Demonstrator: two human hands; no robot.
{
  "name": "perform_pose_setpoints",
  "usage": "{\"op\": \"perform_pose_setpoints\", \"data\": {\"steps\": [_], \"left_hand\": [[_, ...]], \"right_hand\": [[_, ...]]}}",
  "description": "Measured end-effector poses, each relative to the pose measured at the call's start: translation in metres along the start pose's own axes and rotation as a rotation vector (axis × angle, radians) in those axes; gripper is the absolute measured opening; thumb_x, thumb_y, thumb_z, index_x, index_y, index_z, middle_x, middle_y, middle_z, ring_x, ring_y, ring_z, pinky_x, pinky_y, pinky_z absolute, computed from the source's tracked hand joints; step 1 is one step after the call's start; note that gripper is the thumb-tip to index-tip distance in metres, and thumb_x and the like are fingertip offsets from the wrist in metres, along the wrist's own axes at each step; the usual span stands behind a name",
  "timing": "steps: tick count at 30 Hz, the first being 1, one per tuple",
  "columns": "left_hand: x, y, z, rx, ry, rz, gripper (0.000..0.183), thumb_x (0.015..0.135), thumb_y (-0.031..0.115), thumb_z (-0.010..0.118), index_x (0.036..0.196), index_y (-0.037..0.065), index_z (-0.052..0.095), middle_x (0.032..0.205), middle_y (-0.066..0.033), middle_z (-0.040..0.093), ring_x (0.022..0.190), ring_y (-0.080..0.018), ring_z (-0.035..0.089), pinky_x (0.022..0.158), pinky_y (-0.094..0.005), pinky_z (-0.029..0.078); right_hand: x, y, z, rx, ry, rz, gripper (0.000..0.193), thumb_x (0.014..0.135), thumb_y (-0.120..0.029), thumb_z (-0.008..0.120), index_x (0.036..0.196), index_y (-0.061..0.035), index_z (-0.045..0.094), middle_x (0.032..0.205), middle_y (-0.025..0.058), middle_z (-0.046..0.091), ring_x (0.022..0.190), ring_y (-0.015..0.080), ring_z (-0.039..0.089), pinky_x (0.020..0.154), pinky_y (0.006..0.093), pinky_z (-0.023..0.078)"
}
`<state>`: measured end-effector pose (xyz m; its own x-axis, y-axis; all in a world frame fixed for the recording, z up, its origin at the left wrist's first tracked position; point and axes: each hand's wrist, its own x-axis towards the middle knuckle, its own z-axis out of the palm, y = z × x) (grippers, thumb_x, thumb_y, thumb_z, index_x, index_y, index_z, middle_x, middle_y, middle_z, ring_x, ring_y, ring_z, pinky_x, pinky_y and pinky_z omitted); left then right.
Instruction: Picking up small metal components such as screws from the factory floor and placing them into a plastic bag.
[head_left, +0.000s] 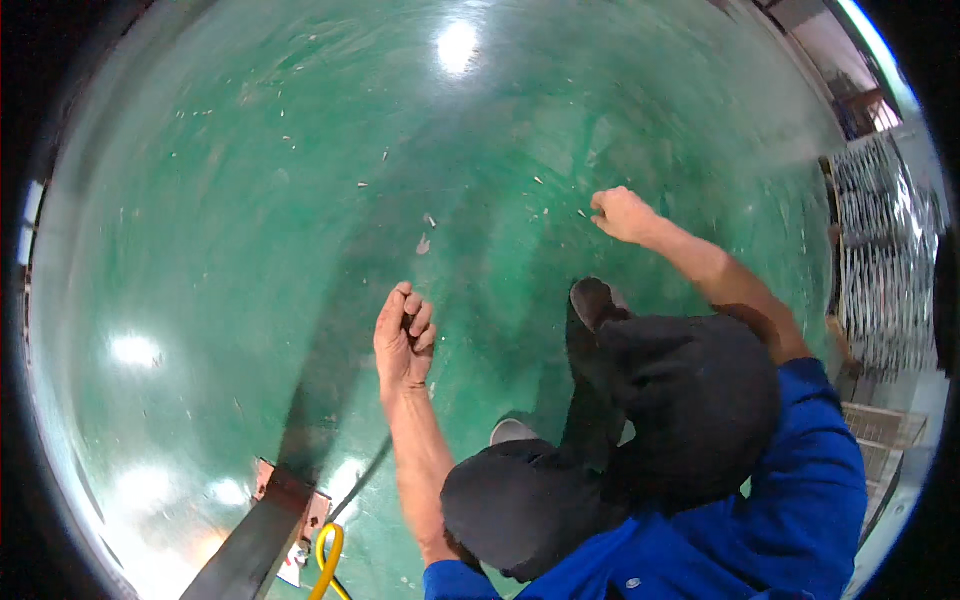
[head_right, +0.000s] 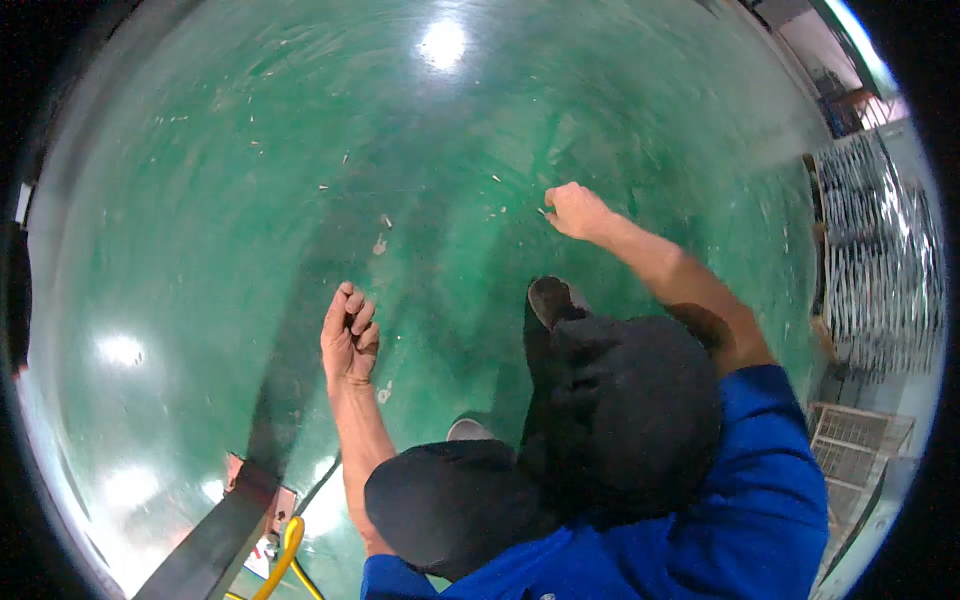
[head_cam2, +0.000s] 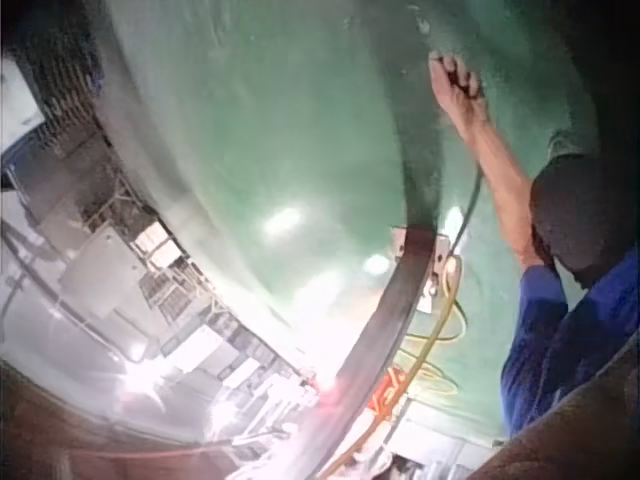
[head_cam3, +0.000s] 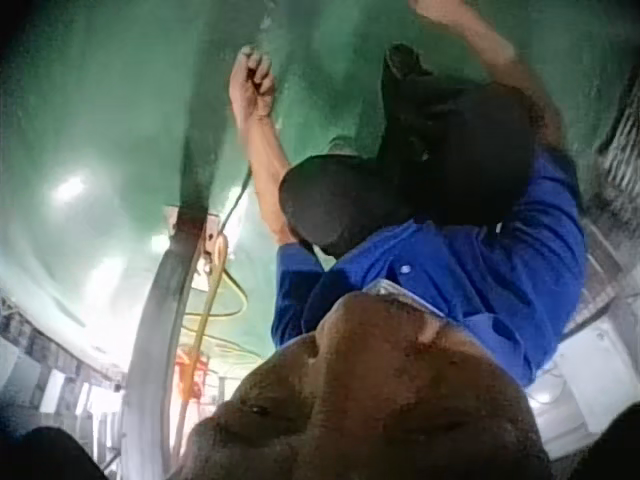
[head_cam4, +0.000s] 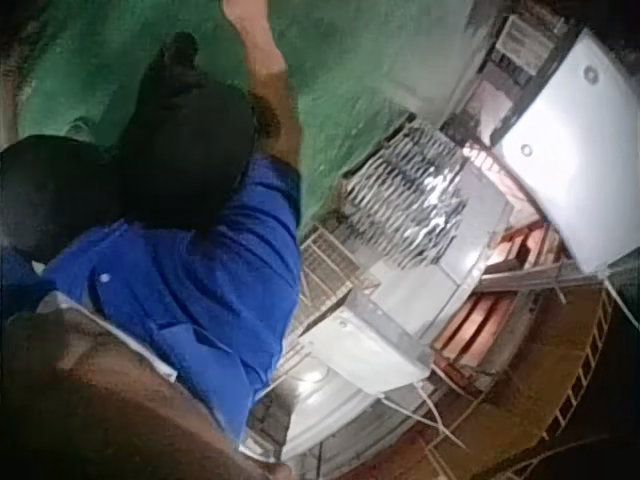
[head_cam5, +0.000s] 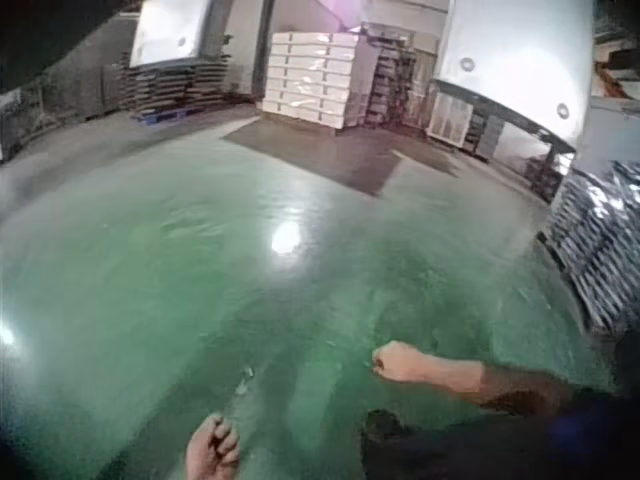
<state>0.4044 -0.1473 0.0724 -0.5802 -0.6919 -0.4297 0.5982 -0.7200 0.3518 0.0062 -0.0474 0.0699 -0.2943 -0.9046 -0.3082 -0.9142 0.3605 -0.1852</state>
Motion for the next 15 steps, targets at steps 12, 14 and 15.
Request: {"op": "perform_pose_setpoints", "data": {"steps": [12, 14, 15], "left_hand": [[0.025, 0.055, 0.02, 1.066, 0.492, -0.088, 0.031, 0.088, 0.033, 0.068, 0.084, 0.003, 0.064, 0.06, 0.0051, 0.042, 0.056, -0.0048, 0.039, 0.043, -0.0206, 0.026], [0.039, 0.053, 0.012, 1.404, 0.42, 0.054, 0.033, 0.082, 0.032, 0.072, 0.085, -0.001, 0.069, 0.062, -0.0013, 0.054, 0.056, -0.0106, 0.049, 0.05, -0.0271, 0.037], [0.05, 0.048, 0.013, 1.536, 0.358, 0.098, 0.033, 0.08, 0.032, 0.072, 0.086, -0.001, 0.069, 0.063, -0.0041, 0.056, 0.057, -0.0132, 0.051, 0.053, -0.0288, 0.039]], "right_hand": [[0.046, 0.051, 0.087, 0.003, 0.101, 0.025, 0.016, 0.076, -0.001, 0.058, 0.092, 0.0004, 0.061, 0.091, 0.0224, 0.06, 0.089, 0.0414, 0.061, 0.078, 0.0501, 0.051], [0.055, 0.05, 0.086, 0.076, 0.11, -0.021, 0.015, 0.076, -0.002, 0.058, 0.091, -0.0008, 0.062, 0.091, 0.0215, 0.061, 0.087, 0.0405, 0.061, 0.077, 0.0491, 0.051], [0.056, 0.052, 0.089, 0.114, 0.103, -0.041, 0.015, 0.076, -0.002, 0.059, 0.091, -0.0014, 0.063, 0.09, 0.0211, 0.061, 0.087, 0.0401, 0.061, 0.077, 0.0486, 0.051]]}}
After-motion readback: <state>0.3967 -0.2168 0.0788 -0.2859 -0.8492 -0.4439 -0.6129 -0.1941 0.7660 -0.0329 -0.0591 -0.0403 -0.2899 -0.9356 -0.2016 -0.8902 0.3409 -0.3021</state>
